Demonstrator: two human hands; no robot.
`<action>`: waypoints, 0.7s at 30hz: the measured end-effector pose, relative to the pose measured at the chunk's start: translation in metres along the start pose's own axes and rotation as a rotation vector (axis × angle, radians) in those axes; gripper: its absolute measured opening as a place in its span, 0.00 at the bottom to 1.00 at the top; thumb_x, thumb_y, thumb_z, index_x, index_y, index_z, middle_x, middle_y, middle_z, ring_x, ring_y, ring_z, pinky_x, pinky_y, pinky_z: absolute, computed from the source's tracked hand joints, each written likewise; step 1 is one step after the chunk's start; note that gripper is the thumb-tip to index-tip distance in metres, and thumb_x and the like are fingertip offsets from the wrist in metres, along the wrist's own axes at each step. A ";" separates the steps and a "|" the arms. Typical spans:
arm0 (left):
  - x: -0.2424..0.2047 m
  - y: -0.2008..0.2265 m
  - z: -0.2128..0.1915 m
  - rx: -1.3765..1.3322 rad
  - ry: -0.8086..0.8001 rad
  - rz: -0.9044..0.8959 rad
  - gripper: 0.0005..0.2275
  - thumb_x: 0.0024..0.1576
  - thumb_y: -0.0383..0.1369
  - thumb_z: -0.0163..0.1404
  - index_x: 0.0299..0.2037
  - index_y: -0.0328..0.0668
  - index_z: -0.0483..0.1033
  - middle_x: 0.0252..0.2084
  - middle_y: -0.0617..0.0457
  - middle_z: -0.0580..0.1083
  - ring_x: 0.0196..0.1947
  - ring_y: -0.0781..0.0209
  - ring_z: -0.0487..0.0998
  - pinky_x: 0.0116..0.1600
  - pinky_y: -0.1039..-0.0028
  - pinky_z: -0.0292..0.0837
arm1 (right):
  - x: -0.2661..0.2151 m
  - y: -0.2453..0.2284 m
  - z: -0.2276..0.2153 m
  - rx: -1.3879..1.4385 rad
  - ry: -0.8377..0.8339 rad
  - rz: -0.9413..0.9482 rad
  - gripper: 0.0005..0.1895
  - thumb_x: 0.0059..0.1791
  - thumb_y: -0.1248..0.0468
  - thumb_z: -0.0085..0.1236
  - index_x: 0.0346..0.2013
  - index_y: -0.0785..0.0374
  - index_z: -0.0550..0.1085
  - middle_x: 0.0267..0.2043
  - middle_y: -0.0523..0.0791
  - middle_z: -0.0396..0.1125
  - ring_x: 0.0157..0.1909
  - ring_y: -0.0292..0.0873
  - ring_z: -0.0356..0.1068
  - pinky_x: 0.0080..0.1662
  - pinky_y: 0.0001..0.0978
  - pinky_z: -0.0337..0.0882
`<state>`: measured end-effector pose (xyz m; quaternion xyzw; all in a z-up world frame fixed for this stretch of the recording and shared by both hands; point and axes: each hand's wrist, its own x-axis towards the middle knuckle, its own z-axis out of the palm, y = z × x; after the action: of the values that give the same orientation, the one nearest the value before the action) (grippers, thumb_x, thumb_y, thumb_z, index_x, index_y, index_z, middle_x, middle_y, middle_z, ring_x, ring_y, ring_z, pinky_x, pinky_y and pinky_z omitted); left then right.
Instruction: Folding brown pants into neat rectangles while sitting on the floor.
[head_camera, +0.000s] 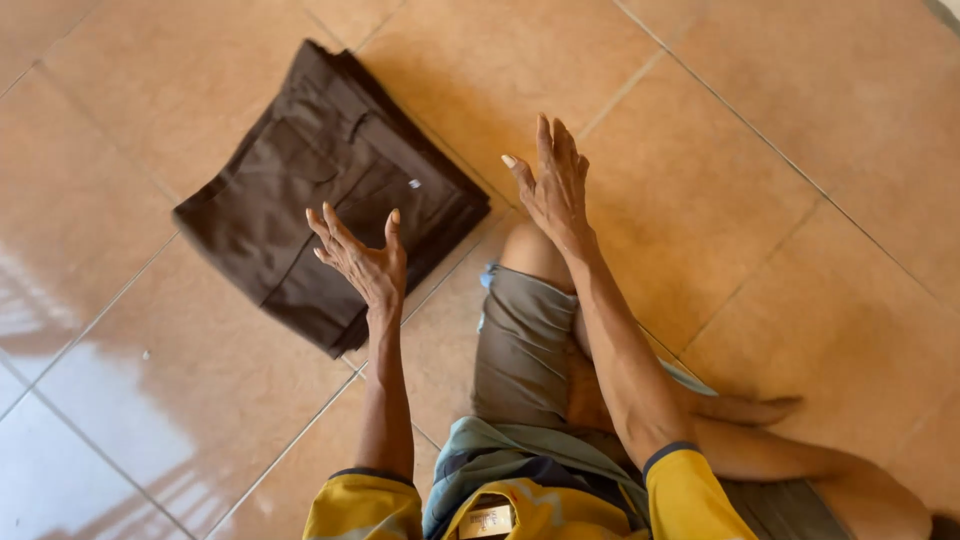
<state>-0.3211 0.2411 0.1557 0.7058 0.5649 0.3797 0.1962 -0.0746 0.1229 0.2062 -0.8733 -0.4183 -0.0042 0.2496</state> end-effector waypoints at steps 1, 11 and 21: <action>0.002 0.022 0.006 -0.064 -0.082 0.056 0.44 0.56 0.50 0.66 0.75 0.42 0.52 0.77 0.35 0.47 0.76 0.37 0.53 0.74 0.35 0.39 | -0.004 0.016 -0.018 -0.001 0.033 0.037 0.38 0.60 0.43 0.45 0.76 0.62 0.51 0.70 0.62 0.55 0.71 0.63 0.56 0.60 0.69 0.62; -0.077 0.255 0.082 -0.281 -0.749 0.557 0.40 0.57 0.56 0.57 0.72 0.35 0.57 0.75 0.28 0.51 0.73 0.28 0.55 0.70 0.31 0.42 | -0.159 0.212 -0.187 -0.255 0.386 0.457 0.45 0.56 0.38 0.54 0.75 0.63 0.52 0.75 0.62 0.48 0.75 0.62 0.51 0.65 0.62 0.54; -0.311 0.436 0.068 -0.488 -1.161 1.053 0.39 0.58 0.48 0.62 0.73 0.38 0.55 0.76 0.31 0.48 0.75 0.32 0.53 0.70 0.29 0.37 | -0.432 0.274 -0.315 -0.391 0.713 0.994 0.45 0.53 0.45 0.64 0.76 0.59 0.54 0.79 0.61 0.40 0.78 0.69 0.46 0.67 0.74 0.53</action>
<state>-0.0095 -0.1670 0.3228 0.9000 -0.1304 0.1087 0.4014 -0.0913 -0.4738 0.2700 -0.9374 0.1534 -0.2542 0.1818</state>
